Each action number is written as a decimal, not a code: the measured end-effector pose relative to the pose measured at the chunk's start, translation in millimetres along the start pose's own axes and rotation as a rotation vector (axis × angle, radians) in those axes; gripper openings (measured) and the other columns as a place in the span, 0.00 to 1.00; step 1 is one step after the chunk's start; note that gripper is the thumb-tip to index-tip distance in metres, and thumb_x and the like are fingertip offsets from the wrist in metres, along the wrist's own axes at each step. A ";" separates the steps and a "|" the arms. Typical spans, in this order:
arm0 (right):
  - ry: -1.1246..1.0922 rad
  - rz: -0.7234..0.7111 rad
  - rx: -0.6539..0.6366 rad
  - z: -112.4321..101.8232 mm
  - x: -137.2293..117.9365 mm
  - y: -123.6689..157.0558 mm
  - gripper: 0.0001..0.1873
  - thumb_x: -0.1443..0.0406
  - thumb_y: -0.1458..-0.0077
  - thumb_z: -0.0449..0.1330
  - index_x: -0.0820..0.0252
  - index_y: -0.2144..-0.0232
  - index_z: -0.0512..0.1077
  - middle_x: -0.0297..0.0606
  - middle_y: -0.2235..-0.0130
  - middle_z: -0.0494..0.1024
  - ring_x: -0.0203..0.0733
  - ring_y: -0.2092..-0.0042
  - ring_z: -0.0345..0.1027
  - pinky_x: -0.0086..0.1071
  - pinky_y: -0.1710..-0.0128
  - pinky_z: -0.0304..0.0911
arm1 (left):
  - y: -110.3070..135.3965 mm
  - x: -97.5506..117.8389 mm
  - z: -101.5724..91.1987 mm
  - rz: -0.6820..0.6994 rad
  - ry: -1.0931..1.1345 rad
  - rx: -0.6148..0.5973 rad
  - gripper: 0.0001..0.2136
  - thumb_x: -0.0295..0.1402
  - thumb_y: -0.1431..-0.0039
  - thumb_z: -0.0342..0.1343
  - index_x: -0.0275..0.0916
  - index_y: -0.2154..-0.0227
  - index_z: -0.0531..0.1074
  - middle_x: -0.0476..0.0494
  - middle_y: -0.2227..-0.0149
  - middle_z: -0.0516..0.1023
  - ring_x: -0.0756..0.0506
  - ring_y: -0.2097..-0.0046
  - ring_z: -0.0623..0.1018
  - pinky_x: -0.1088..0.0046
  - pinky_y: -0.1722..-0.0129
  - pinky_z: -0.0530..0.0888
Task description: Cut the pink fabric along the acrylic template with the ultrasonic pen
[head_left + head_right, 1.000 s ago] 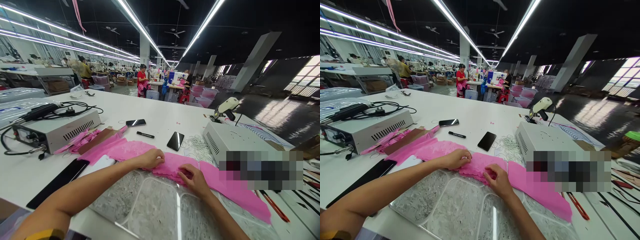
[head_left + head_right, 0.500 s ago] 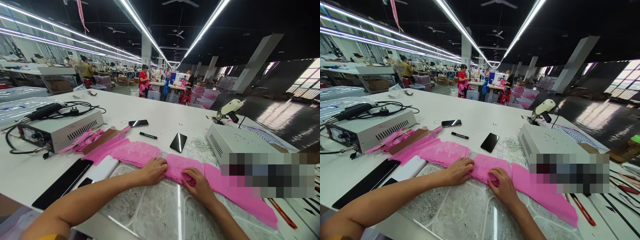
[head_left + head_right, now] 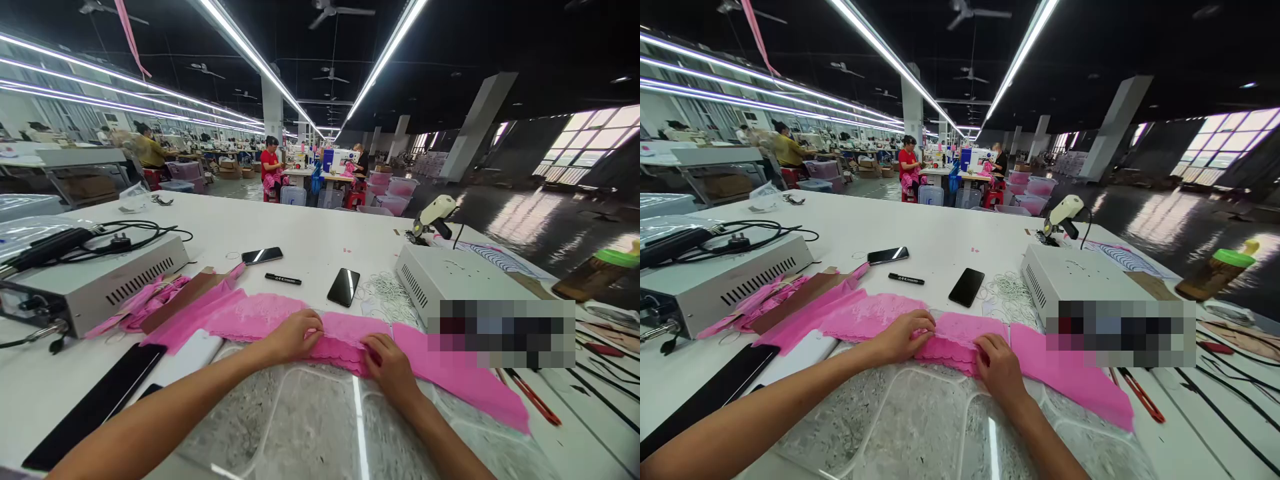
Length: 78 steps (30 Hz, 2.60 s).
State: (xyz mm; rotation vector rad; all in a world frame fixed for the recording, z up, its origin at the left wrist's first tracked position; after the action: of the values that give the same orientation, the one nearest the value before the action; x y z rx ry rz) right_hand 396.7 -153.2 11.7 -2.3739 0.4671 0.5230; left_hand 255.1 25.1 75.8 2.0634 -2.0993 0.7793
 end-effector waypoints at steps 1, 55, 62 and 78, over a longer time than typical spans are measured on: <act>0.020 0.003 0.019 -3.3 4.0 -1.2 0.11 0.67 0.44 0.53 0.56 0.63 0.76 0.42 0.60 0.80 0.47 0.57 0.74 0.43 0.57 0.72 | 1.8 2.3 -3.6 0.018 -0.001 0.009 0.09 0.26 0.36 0.49 0.36 0.68 0.74 0.41 0.60 0.77 0.47 0.58 0.77 0.73 0.56 0.74; -0.380 0.128 -0.293 32.6 -35.5 -24.5 0.22 0.47 0.46 0.54 0.58 0.75 0.73 0.39 0.74 0.76 0.41 0.73 0.68 0.33 0.72 0.64 | 19.0 -15.3 26.6 -0.121 -0.126 -0.183 0.14 0.38 0.33 0.54 0.37 0.49 0.70 0.39 0.49 0.73 0.44 0.52 0.76 0.60 0.53 0.76; -0.363 0.108 -0.183 36.4 -50.0 -25.9 0.21 0.49 0.52 0.61 0.59 0.63 0.76 0.41 0.65 0.79 0.40 0.70 0.67 0.35 0.68 0.65 | 18.8 -3.5 16.4 -0.112 -0.125 -0.093 0.10 0.36 0.33 0.54 0.36 0.55 0.72 0.41 0.53 0.75 0.45 0.55 0.77 0.62 0.53 0.76; -0.391 0.223 0.142 -12.3 -46.9 -50.6 0.11 0.57 0.53 0.57 0.58 0.73 0.74 0.33 0.78 0.75 0.38 0.76 0.68 0.31 0.72 0.65 | 7.8 34.2 33.0 -0.318 -0.226 0.092 0.15 0.45 0.43 0.61 0.37 0.68 0.74 0.41 0.58 0.76 0.39 0.51 0.74 0.58 0.45 0.65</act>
State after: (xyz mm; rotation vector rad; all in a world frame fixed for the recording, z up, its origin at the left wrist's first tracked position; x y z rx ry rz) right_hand 382.5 -115.8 69.2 -2.0287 0.5690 0.9971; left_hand 254.1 -20.1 59.1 2.5560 -1.7884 0.6321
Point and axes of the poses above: each hand's wrist, its own y-axis away from the middle knuckle, its own z-axis out of the palm, x = y × z, the point moved 4 cm from there along -y, towards the middle knuckle
